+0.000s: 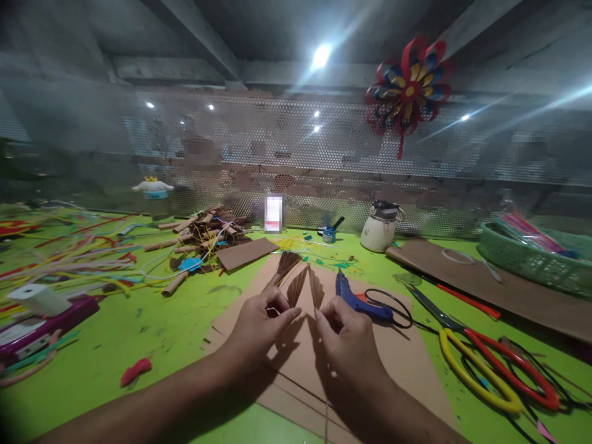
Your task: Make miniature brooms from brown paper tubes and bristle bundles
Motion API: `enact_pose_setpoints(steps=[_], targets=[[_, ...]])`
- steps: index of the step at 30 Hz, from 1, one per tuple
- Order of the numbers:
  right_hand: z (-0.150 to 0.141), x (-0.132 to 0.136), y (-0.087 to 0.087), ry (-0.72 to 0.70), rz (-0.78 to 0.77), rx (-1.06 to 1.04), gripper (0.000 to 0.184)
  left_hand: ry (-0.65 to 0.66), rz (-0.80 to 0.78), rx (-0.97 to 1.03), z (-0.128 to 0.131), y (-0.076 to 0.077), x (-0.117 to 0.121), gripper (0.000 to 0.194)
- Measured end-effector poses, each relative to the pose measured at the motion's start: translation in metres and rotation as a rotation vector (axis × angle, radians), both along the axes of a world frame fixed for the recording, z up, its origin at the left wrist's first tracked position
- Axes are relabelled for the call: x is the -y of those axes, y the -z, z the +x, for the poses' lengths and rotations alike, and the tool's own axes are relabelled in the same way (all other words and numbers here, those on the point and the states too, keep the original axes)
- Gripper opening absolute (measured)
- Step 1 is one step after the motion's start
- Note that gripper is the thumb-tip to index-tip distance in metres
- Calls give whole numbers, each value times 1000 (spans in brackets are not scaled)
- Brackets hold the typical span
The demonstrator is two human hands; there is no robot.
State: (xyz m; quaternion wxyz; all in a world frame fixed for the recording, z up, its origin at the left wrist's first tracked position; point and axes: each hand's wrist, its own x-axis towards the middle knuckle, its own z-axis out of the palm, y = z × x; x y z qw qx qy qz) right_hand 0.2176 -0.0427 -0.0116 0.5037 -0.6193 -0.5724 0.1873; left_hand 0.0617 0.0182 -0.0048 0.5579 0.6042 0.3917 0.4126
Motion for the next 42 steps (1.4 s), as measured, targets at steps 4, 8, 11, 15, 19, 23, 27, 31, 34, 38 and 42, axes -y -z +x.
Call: enact_pose_setpoints(steps=[4, 8, 11, 15, 19, 23, 27, 31, 34, 38, 42], targets=[[-2, -1, -2, 15, -8, -2, 23, -104, 231, -147, 1, 2, -3, 26], [-1, 1, -6, 15, 21, 143, 19, -95, 209, -135, -1, 4, -4, 27], [-1, 5, -8, 35, 94, 335, 16, -81, 209, -174, -1, 5, -4, 27], [1, 7, -6, 61, 176, 602, 21, -105, 261, -249, 0, 5, -4, 27], [3, 4, 0, 83, 274, 733, 24, -158, 332, -319, 2, 7, -5, 25], [4, 1, 7, 82, 358, 795, 21, -181, 363, -387, 3, 11, -8, 26], [5, -3, 9, 97, 270, 811, 21, -165, 388, -427, 2, 14, -10, 26], [8, -13, 7, 107, 116, 824, 19, -160, 454, -500, 4, 7, -10, 22], [9, -21, 6, 132, 11, 877, 17, -157, 523, -590, 5, 3, -9, 19], [6, -22, 8, 186, -81, 978, 19, -118, 573, -702, 6, 4, -6, 17], [2, -13, 9, 150, -23, 992, 16, -164, 619, -750, 0, -7, -8, 27]])
